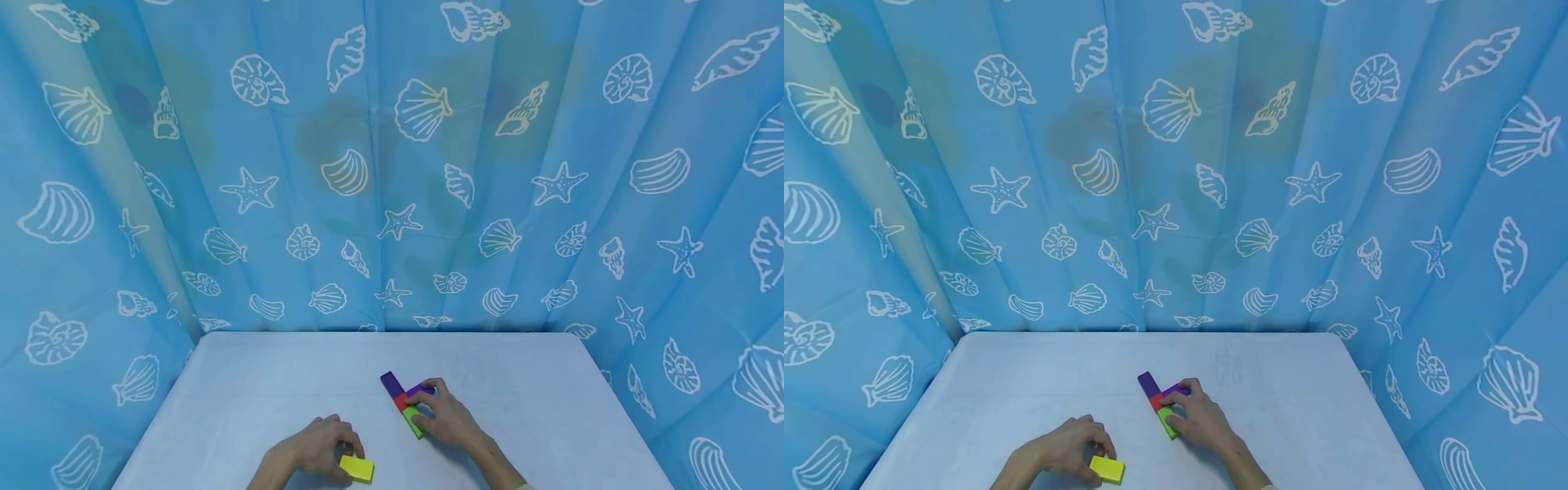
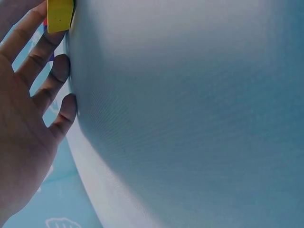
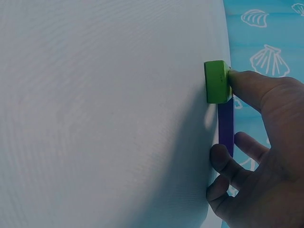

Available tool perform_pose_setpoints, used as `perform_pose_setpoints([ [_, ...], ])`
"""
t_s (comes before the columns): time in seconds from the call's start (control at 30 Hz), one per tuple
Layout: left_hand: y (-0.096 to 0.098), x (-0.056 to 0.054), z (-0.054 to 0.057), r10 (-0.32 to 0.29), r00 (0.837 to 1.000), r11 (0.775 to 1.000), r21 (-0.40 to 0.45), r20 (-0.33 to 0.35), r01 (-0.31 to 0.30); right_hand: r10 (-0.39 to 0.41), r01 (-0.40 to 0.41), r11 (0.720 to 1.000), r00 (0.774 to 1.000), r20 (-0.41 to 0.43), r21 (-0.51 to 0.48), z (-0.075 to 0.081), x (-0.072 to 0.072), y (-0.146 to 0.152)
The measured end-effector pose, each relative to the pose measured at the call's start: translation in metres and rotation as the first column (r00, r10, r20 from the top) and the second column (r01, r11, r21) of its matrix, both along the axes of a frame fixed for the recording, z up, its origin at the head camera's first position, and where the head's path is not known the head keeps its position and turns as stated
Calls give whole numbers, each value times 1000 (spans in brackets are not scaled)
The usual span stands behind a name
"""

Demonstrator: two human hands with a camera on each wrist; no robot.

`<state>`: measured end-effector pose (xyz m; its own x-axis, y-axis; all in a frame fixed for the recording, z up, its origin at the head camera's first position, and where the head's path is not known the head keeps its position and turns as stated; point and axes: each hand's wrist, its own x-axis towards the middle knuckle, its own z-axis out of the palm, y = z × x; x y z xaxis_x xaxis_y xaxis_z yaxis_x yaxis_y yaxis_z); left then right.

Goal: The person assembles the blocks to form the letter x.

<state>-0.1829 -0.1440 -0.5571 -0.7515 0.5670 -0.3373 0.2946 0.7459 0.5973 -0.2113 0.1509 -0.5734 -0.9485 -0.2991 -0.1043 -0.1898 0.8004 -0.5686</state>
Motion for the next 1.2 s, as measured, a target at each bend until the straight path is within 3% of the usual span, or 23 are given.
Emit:
perform_pose_setpoints([
  [1.0, 0, 0, -1, -41, 997, 999, 23, -65, 43, 23, -23, 1000, 1000, -22, -19, -3, 1, 3],
  [1.2, 2, 0, 0, -15, 998, 1000, 23, -57, 17, 21, -22, 1000, 999, -25, -13, -3, 1, 3],
])
